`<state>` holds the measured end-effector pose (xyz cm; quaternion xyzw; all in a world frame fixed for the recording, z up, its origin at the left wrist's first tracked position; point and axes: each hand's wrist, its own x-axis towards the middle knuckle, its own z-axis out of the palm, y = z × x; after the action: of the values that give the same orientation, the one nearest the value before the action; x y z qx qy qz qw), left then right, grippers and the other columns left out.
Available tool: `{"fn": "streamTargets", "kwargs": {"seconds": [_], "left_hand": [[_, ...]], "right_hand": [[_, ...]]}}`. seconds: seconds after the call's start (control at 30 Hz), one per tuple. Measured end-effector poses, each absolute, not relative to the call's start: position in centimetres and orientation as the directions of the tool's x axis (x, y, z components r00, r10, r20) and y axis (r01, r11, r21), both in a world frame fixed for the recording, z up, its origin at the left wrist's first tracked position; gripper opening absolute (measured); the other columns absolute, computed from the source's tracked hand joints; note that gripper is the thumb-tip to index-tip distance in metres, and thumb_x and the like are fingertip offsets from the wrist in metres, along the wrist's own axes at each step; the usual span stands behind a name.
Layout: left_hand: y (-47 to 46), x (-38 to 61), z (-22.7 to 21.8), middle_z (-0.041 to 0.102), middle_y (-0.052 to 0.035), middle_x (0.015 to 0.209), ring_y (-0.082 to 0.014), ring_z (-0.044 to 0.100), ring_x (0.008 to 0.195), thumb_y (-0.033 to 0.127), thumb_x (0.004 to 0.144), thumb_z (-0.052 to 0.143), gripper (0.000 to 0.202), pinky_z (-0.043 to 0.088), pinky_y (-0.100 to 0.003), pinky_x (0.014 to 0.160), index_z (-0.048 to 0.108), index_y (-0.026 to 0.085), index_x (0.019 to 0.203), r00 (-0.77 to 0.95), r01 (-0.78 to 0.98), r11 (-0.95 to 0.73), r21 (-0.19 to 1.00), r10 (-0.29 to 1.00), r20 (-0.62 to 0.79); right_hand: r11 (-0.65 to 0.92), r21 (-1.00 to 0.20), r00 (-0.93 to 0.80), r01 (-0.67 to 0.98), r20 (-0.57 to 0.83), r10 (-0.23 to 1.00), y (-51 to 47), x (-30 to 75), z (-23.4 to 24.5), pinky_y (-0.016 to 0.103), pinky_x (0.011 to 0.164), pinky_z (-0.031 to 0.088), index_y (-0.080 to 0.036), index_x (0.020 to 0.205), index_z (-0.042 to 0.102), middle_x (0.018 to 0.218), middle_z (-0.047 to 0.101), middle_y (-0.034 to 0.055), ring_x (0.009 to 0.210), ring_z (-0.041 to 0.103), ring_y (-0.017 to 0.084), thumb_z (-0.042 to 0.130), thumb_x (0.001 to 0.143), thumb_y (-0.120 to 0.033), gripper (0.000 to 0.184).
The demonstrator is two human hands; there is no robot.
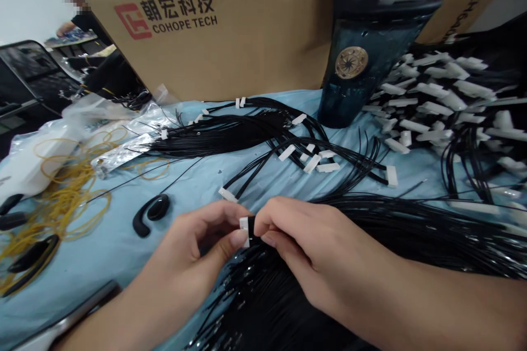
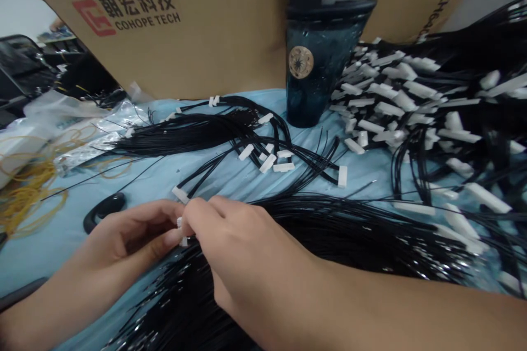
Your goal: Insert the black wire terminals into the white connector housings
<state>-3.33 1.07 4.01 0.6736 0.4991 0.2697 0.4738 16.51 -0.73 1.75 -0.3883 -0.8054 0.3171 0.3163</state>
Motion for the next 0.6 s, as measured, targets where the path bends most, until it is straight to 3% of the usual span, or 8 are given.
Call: {"fn": "streamTargets", "kwargs": {"seconds": [0.17,0.33,0.6], "left_hand": [[0.86,-3.25,3.87,0.078,-0.0003,0.075,-0.0190,0.073,0.072,0.022,0.087,0.065,0.012,0.058,-0.024,0.065,0.073,0.023,0.078,0.325,0.430,-0.088,0.899,0.943,-0.063],[1.06,-3.51,3.93,0.077,-0.0003,0.076,-0.0183,0.073,0.073,0.023,0.088,0.067,0.011,0.058,-0.022,0.066,0.075,0.023,0.080,0.336,0.398,-0.041,0.916,0.936,-0.104],[1.52,-3.37,4.09,0.080,0.0006,0.075,-0.0171,0.077,0.070,0.023,0.087,0.072,0.008,0.061,-0.020,0.064,0.076,0.024,0.081,0.354,0.335,0.030,0.942,0.922,-0.156]], "right_hand": [[0.539,-0.683,-0.552,0.493,0.234,0.801,-1.27,16.85,1.52,0.025,0.067,0.046,-0.021,0.092,0.049,0.087,0.058,-0.0014,0.073,0.055,0.013,0.044,0.092,0.005,0.026],[0.493,-0.721,-0.472,0.487,0.258,0.843,-1.45,16.91,1.10,0.022,0.066,0.045,-0.022,0.099,0.051,0.086,0.062,-0.0040,0.071,0.058,0.011,0.046,0.086,0.009,0.034],[0.456,-0.743,-0.422,0.489,0.256,0.869,-1.18,16.59,1.30,0.021,0.061,0.042,-0.022,0.097,0.049,0.083,0.061,-0.0046,0.066,0.057,0.010,0.047,0.090,0.002,0.025]]}}
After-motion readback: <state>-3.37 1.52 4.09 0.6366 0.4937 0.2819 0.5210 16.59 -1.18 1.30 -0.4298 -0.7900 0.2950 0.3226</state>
